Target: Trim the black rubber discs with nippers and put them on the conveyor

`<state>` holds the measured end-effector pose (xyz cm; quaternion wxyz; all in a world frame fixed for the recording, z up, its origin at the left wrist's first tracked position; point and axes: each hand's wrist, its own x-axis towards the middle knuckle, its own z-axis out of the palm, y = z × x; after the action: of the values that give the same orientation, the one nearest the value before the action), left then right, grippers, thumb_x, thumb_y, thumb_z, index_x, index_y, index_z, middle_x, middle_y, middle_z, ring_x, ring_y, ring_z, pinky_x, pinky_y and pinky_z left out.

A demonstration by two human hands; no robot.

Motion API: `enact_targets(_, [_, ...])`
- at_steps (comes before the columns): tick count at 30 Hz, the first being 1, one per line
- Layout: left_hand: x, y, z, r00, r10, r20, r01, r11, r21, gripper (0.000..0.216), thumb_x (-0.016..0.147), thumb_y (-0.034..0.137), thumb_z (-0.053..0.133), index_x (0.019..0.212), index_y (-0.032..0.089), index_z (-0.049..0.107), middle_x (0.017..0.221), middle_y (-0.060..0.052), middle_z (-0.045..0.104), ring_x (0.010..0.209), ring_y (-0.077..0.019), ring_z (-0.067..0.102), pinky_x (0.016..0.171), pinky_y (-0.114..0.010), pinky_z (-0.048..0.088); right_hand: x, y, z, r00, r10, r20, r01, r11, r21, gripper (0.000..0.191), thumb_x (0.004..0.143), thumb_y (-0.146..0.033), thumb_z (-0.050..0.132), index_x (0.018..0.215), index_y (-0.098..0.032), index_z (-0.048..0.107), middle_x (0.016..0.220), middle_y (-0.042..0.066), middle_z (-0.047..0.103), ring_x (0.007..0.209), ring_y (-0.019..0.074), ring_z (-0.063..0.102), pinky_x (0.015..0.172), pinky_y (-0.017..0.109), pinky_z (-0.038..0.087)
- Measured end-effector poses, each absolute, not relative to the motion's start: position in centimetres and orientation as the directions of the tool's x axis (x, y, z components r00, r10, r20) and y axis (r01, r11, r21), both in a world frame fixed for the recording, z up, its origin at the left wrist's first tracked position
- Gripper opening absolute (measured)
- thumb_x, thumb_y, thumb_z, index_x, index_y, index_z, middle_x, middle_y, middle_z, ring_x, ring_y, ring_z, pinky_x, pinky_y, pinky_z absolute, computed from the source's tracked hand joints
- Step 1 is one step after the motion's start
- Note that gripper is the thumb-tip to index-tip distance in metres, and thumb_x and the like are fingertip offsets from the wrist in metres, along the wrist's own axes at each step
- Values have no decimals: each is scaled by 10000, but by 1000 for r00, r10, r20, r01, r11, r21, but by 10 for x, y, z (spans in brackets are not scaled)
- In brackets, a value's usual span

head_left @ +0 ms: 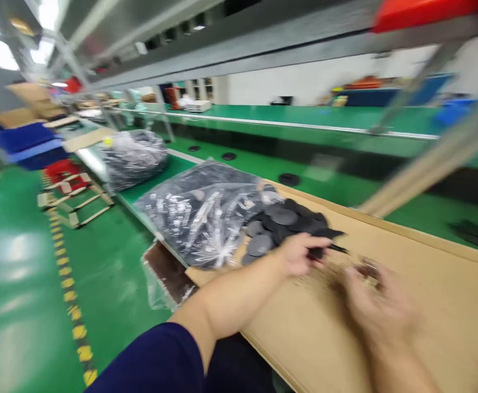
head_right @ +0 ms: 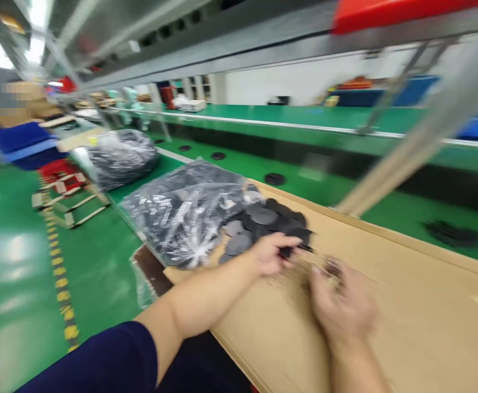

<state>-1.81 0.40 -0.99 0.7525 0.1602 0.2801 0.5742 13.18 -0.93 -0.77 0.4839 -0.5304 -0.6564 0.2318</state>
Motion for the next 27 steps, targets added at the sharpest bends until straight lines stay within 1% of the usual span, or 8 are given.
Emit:
enact_targets(1, [-20,-1,-4,162,957,-242,-796,272,540,231,587,186,787,730,135,612,614,-8,545,481,-59,488,395,-166,296,136,-7,-12,-58,839,542,532,485,-694,284,758,-469,671,900,-223,677,839,121,667,819,272,623,785,423,488])
enact_targets(2, [-21,-4,-1,151,953,-263,-805,273,528,228,605,180,776,729,132,590,587,6,526,460,-52,463,388,-158,275,140,-5,-15,-140,767,626,565,581,-586,297,803,-452,612,955,-202,663,844,107,672,797,256,624,762,407,496])
enact_targets(3, [-22,-4,0,143,946,-291,-799,284,529,223,627,182,762,730,131,572,576,10,520,437,-44,434,378,-154,252,142,-3,-18,-173,706,687,592,632,-500,293,844,-420,569,1002,-186,647,854,97,675,803,242,623,763,389,499])
enact_targets(5, [-23,-3,-2,154,933,-327,-790,315,526,215,656,183,733,747,132,544,585,4,534,433,-49,436,378,-147,242,145,-2,-20,-243,662,709,651,653,-387,269,888,-345,540,1078,-174,624,895,85,677,848,224,616,800,359,495])
enact_targets(7, [-21,-3,-4,153,933,-326,-785,315,533,209,675,183,711,753,137,522,599,-1,548,429,-49,434,377,-144,237,145,-4,-19,-271,659,702,695,638,-330,264,904,-313,533,1107,-169,619,907,82,669,857,219,602,816,347,487])
enact_targets(14, [-18,-7,-1,112,938,-328,-762,293,578,239,662,178,709,734,152,482,598,4,553,422,-49,433,376,-143,235,144,-11,-16,-298,673,677,700,636,-325,275,916,-300,533,1141,-174,628,893,73,654,855,214,590,825,335,474])
enact_targets(21, [-17,-8,1,98,944,-316,-726,285,626,268,636,208,730,778,145,512,589,10,548,421,-56,447,384,-149,241,143,-11,-17,-295,685,666,687,637,-350,265,914,-278,537,1142,-178,628,903,69,655,850,207,593,834,327,471])
enact_targets(27, [-17,-9,3,39,956,-291,-716,230,659,312,608,223,751,780,152,501,586,14,551,420,-59,447,392,-159,246,145,-11,-16,-281,692,665,689,628,-362,273,911,-282,538,1150,-183,621,912,70,654,870,212,586,843,331,468])
